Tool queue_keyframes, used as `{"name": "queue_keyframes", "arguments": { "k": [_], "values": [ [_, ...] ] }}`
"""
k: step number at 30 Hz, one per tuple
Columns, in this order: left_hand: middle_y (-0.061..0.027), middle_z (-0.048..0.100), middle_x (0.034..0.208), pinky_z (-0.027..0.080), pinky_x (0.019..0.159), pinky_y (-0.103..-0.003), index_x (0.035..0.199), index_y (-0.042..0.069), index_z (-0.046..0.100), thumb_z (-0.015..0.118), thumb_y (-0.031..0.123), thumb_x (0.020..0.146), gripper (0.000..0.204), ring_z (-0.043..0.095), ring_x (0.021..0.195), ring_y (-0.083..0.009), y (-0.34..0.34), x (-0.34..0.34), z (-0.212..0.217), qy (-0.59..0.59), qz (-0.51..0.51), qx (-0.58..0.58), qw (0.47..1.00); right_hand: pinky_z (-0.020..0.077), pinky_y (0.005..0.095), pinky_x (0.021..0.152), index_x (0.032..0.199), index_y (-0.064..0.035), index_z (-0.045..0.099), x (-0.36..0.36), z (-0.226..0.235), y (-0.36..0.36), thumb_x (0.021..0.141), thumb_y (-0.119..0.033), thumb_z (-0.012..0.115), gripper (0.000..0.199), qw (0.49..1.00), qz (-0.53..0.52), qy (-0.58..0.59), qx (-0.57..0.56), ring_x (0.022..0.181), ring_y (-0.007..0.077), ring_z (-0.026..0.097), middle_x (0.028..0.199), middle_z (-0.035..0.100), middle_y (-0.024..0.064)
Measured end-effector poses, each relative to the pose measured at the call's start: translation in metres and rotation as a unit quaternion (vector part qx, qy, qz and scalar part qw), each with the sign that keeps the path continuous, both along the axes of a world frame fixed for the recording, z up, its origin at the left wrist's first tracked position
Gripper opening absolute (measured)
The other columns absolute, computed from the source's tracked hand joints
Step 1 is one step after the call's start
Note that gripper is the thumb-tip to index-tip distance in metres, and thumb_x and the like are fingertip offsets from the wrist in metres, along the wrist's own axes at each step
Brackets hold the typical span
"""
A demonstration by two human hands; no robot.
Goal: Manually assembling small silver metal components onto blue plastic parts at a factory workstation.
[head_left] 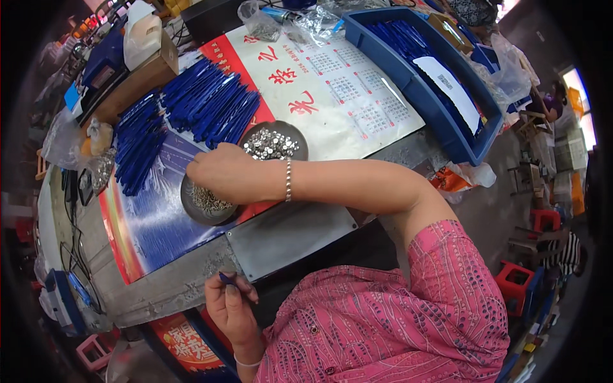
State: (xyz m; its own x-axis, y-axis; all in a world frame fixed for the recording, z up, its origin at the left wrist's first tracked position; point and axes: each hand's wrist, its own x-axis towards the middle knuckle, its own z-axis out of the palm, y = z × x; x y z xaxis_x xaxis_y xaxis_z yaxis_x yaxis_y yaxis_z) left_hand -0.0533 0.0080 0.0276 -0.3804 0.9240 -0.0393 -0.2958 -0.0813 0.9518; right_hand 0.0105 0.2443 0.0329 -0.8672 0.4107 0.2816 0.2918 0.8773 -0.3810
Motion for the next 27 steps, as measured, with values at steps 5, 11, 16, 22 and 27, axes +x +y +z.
{"name": "queue_keyframes", "arguments": {
  "k": [5,11,16,22,27],
  "values": [
    [-0.0078,0.052,0.075,0.039,0.052,-0.022,0.105,0.002,0.047,0.049,0.015,0.094,0.017,0.047,0.059,-0.012,0.006,0.002,0.0,-0.008,-0.001,0.001,1.0,0.0479,0.0417,0.067,0.084,-0.0002,0.056,0.006,-0.004,0.004,0.074,-0.007,0.06,0.012,0.985,-0.041,0.128,-0.104,0.077,0.036,0.06,0.08,0.06,0.0172],
    [-0.0075,0.054,0.071,0.038,0.05,-0.019,0.104,0.0,0.048,0.052,0.016,0.093,0.019,0.046,0.054,-0.0089,0.003,0.001,0.001,-0.007,-0.02,-0.018,1.0,0.0476,0.0332,0.058,0.079,0.0029,0.057,0.026,0.017,0.0,0.073,-0.01,0.062,0.015,0.932,-0.046,0.189,-0.306,0.064,0.0241,0.062,0.068,0.061,0.0152],
    [-0.0088,0.057,0.074,0.041,0.052,-0.019,0.105,-0.001,0.049,0.052,0.01,0.092,0.017,0.05,0.056,-0.0086,0.0,-0.002,0.005,0.032,-0.039,-0.039,0.998,0.0454,0.0267,0.057,0.079,0.0021,0.055,0.053,0.034,-0.025,0.076,-0.009,0.063,0.014,0.892,-0.022,0.175,-0.416,0.063,0.0114,0.057,0.067,0.059,0.0066],
    [-0.0111,0.062,0.077,0.046,0.056,-0.025,0.091,-0.003,0.059,0.06,-0.002,0.08,0.011,0.058,0.061,-0.0158,0.005,-0.006,0.016,0.222,-0.1,-0.022,0.97,0.0438,0.0234,0.06,0.085,0.0009,0.054,0.089,0.038,-0.054,0.082,-0.007,0.065,0.014,0.832,0.079,0.11,-0.539,0.067,0.0066,0.051,0.072,0.055,0.0013],
    [-0.0117,0.062,0.075,0.048,0.055,-0.03,0.091,0.0,0.062,0.067,-0.002,0.072,0.019,0.061,0.062,-0.024,0.025,-0.006,0.024,0.395,-0.147,0.084,0.903,0.0432,0.0222,0.064,0.089,0.0002,0.052,0.106,0.028,-0.069,0.086,-0.007,0.062,0.014,0.76,0.134,0.118,-0.625,0.073,0.0071,0.05,0.083,0.052,0.0017]
  ]
}}
